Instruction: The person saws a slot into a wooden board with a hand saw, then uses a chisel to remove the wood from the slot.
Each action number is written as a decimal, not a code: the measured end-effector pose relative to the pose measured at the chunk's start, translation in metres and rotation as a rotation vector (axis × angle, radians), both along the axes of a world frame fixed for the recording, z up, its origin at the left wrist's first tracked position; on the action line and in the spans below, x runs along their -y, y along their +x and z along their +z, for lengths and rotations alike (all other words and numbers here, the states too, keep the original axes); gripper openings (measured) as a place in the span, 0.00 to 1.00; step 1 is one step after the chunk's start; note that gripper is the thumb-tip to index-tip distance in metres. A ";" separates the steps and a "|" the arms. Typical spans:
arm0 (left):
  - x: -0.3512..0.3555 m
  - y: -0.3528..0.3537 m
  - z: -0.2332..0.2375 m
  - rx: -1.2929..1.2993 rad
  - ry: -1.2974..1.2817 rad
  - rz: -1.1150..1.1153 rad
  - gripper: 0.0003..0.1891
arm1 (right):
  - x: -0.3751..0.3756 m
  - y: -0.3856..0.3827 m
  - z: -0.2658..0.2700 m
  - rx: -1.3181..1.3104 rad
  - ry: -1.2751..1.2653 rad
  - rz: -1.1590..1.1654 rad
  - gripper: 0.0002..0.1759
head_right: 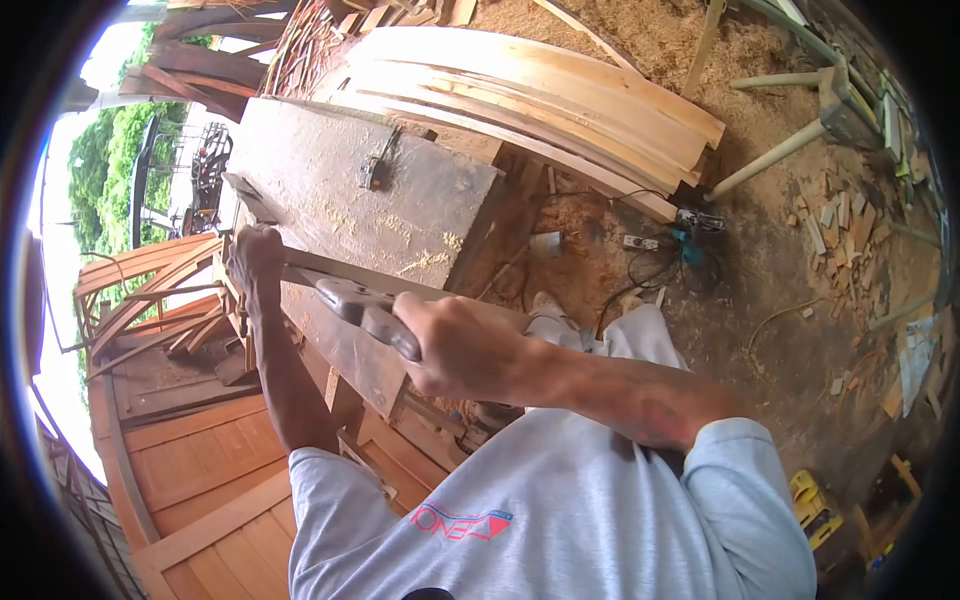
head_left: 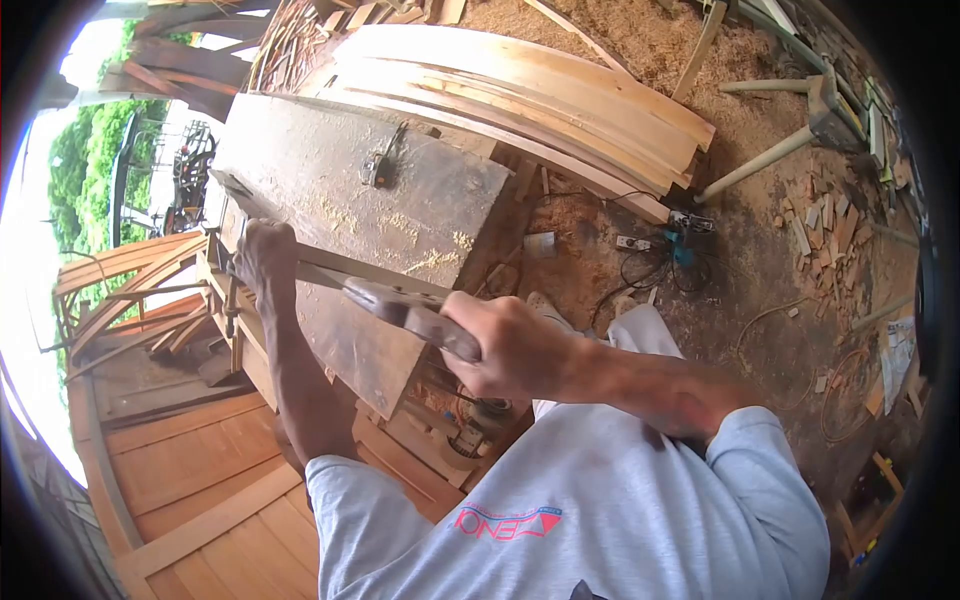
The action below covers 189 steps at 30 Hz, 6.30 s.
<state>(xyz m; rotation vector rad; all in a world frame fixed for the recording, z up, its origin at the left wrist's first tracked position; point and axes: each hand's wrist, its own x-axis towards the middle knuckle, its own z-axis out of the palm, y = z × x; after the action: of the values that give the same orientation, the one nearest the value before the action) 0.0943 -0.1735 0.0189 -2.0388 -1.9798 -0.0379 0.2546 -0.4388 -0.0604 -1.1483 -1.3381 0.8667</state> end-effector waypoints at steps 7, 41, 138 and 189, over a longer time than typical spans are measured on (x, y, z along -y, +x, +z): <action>-0.001 -0.007 0.000 0.088 -0.033 -0.026 0.22 | 0.061 0.077 0.075 0.063 -0.021 -0.024 0.09; -0.009 0.013 -0.006 0.014 -0.095 -0.102 0.20 | 0.021 0.052 -0.006 -0.023 -0.132 -0.049 0.06; -0.011 0.016 -0.012 0.132 -0.037 -0.138 0.19 | 0.203 0.104 0.076 0.146 -0.240 0.183 0.16; -0.013 0.028 -0.007 0.086 -0.057 -0.178 0.19 | 0.142 0.068 0.015 0.397 -0.131 -0.025 0.09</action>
<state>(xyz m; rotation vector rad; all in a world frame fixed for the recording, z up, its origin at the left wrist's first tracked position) 0.1219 -0.1608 0.0116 -2.2813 -1.8617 -0.1100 0.3227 -0.5804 -0.0452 -1.4917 -1.5996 0.7397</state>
